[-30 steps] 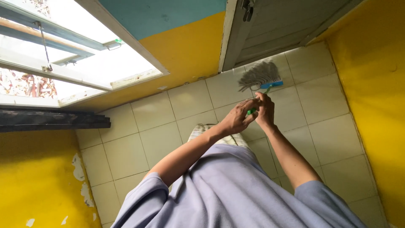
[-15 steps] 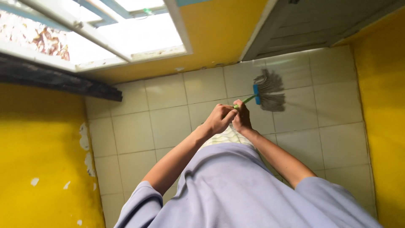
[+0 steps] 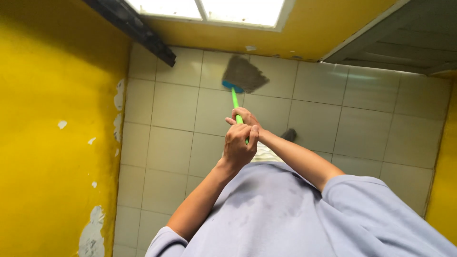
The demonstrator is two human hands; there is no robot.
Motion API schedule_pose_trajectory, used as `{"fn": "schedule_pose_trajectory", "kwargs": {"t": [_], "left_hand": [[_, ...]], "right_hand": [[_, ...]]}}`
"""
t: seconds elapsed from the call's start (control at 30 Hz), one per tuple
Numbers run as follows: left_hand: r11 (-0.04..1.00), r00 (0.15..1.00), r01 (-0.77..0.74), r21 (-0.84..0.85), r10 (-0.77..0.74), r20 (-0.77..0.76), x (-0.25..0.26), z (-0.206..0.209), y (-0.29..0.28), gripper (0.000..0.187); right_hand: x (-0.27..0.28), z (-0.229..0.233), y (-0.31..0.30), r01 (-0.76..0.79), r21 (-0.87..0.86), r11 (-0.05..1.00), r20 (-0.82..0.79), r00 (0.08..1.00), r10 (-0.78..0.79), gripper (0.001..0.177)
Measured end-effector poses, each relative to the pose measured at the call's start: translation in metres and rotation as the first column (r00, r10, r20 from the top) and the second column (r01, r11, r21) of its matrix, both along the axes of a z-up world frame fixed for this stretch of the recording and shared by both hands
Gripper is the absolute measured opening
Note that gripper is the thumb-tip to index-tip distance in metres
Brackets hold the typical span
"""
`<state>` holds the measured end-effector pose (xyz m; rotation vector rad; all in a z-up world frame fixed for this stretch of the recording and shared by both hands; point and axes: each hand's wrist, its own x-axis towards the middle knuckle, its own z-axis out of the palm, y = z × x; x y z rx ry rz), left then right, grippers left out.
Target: Sweeping a tiled floor with a broom.
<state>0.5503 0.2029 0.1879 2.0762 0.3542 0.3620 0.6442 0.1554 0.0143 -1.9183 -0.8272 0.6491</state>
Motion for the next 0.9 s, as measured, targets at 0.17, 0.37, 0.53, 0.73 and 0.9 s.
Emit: {"fn": "schedule_pose_trajectory", "kwargs": {"t": [0.17, 0.37, 0.53, 0.73, 0.9], "left_hand": [[0.987, 0.996, -0.04, 0.153, 0.027, 0.087, -0.034, 0.006, -0.006, 0.038], [0.983, 0.986, 0.133, 0.126, -0.144, 0.079, -0.04, 0.012, -0.046, 0.036], [0.898, 0.897, 0.44, -0.022, -0.439, 0.045, -0.025, 0.028, -0.117, 0.033], [0.714, 0.725, 0.689, -0.126, -0.683, 0.092, -0.009, 0.031, -0.216, 0.043], [0.605, 0.605, 0.783, -0.144, -0.795, -0.054, -0.006, -0.007, -0.288, 0.049]], "right_hand": [[-0.02, 0.008, 0.01, -0.247, -0.002, 0.969, 0.073, 0.967, 0.246, 0.035], [-0.018, -0.035, -0.05, -0.382, 0.067, 0.922, 0.184, 0.913, 0.365, 0.025], [-0.002, -0.043, -0.152, -0.395, 0.243, 0.886, 0.353, 0.887, 0.299, 0.022], [-0.011, -0.024, -0.297, -0.116, 0.006, 0.993, 0.42, 0.902, 0.103, 0.016], [-0.026, -0.038, -0.399, 0.259, -0.052, 0.965, 0.541, 0.819, -0.191, 0.022]]}}
